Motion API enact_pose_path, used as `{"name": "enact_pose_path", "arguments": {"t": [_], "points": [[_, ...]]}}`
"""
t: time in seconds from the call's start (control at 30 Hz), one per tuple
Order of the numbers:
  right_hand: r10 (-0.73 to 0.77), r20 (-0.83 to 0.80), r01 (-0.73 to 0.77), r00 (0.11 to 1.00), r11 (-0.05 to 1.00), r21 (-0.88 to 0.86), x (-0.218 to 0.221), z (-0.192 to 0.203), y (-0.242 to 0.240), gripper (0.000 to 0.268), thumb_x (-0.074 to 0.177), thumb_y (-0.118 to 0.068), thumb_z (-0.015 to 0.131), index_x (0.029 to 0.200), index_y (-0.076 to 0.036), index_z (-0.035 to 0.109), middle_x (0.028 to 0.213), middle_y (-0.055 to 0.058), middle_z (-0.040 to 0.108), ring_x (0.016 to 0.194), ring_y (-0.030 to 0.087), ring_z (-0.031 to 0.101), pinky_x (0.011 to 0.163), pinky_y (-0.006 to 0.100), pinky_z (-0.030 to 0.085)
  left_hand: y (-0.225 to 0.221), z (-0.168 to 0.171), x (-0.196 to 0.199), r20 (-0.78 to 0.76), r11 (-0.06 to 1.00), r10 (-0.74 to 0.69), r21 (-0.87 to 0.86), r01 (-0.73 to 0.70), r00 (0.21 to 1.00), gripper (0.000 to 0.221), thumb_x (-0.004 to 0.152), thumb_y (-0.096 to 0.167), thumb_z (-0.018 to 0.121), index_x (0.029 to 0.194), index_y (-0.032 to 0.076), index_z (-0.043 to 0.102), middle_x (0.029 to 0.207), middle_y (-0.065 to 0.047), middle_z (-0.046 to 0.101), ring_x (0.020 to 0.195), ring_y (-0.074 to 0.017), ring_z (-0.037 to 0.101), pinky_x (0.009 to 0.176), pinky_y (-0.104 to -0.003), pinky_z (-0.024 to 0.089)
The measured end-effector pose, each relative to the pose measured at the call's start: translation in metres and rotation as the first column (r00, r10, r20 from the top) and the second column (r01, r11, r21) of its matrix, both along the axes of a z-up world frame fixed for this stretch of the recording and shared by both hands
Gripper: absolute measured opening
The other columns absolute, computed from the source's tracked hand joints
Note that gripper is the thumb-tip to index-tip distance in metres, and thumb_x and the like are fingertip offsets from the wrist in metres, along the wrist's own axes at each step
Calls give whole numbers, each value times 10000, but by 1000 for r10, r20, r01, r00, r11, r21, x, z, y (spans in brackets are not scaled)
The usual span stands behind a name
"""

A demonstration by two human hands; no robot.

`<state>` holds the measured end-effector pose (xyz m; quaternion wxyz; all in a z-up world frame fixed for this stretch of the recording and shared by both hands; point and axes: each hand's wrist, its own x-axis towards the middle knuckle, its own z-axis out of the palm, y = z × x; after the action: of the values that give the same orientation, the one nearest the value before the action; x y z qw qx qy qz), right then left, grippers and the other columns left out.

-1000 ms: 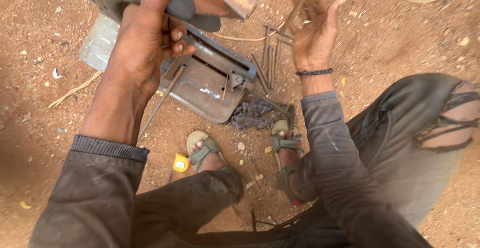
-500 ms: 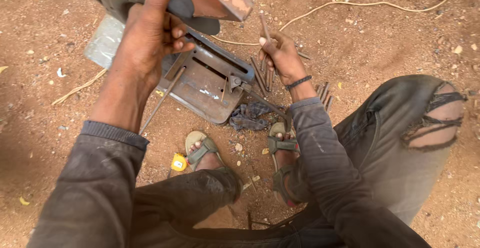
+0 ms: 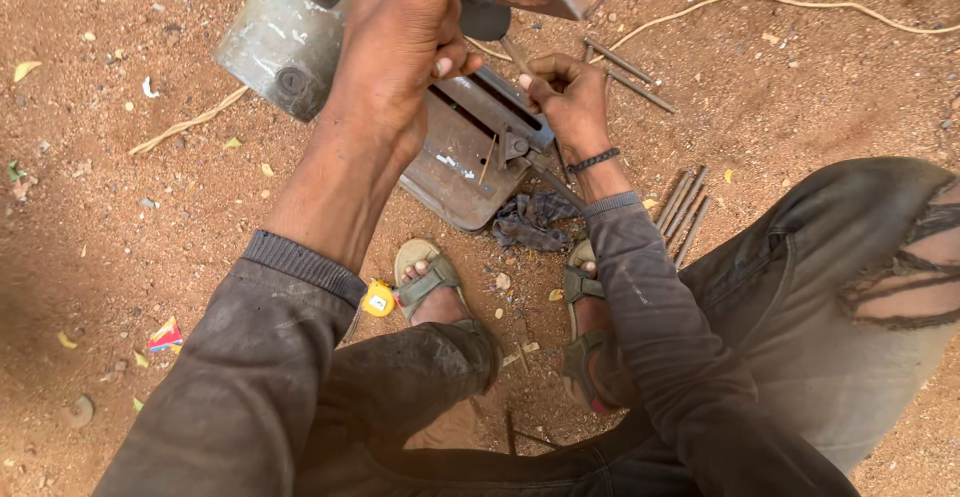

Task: The person places small metal rods into a power saw clamp and lowers the blade to cut them, repeating the process with multiple pieces.

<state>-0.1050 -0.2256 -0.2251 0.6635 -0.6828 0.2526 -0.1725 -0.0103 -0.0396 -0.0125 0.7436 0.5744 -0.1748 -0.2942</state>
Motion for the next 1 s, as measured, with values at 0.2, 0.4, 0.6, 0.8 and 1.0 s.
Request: {"name": "enact_pose_path", "arguments": {"t": [0.2, 0.4, 0.6, 0.8, 1.0], "points": [[-1, -27, 3, 1000, 999, 50, 14, -4, 5, 101, 960, 3, 725, 1058, 27, 715, 795, 52, 715, 610, 85, 638, 503, 212, 496, 3, 6, 0, -2, 1000, -24, 9, 24, 1000, 266, 954, 400, 652, 946, 146, 572, 697, 57, 479, 602, -46, 502, 618, -273, 570], [60, 21, -63, 998, 985, 159, 13, -12, 10, 126, 1055, -40, 633, 1020, 58, 705, 780, 78, 701, 569, 93, 594, 471, 214, 453, 5, 2, 1, 72, 997, -54, 54, 50, 996, 309, 1006, 377, 597, 895, 88, 601, 719, 19, 566, 635, -87, 600, 651, -297, 593], [36, 42, -50, 998, 906, 421, 14, -11, 12, 123, 1040, -43, 587, 1123, 39, 626, 754, 120, 683, 512, 111, 571, 402, 217, 428, 10, -12, 4, 112, 997, -75, -4, 76, 991, 320, 1037, 341, 608, 877, 65, 594, 750, 13, 573, 657, -98, 577, 752, -337, 630], [126, 51, -133, 991, 822, 554, 13, -4, 2, 146, 1009, -22, 681, 1103, 25, 579, 830, 136, 635, 517, 110, 530, 382, 230, 378, 12, -10, 5, 97, 996, -92, -10, 93, 991, 316, 1060, 363, 611, 904, 89, 595, 752, 25, 555, 674, -90, 572, 768, -330, 634], [120, 49, -129, 992, 860, 494, 13, -3, 3, 121, 1003, -46, 695, 1034, 49, 628, 753, 133, 675, 513, 158, 644, 400, 254, 516, 14, -3, 5, 67, 997, -78, 8, 78, 995, 303, 1060, 367, 611, 937, 90, 605, 765, 21, 538, 685, -90, 559, 747, -323, 621]]}}
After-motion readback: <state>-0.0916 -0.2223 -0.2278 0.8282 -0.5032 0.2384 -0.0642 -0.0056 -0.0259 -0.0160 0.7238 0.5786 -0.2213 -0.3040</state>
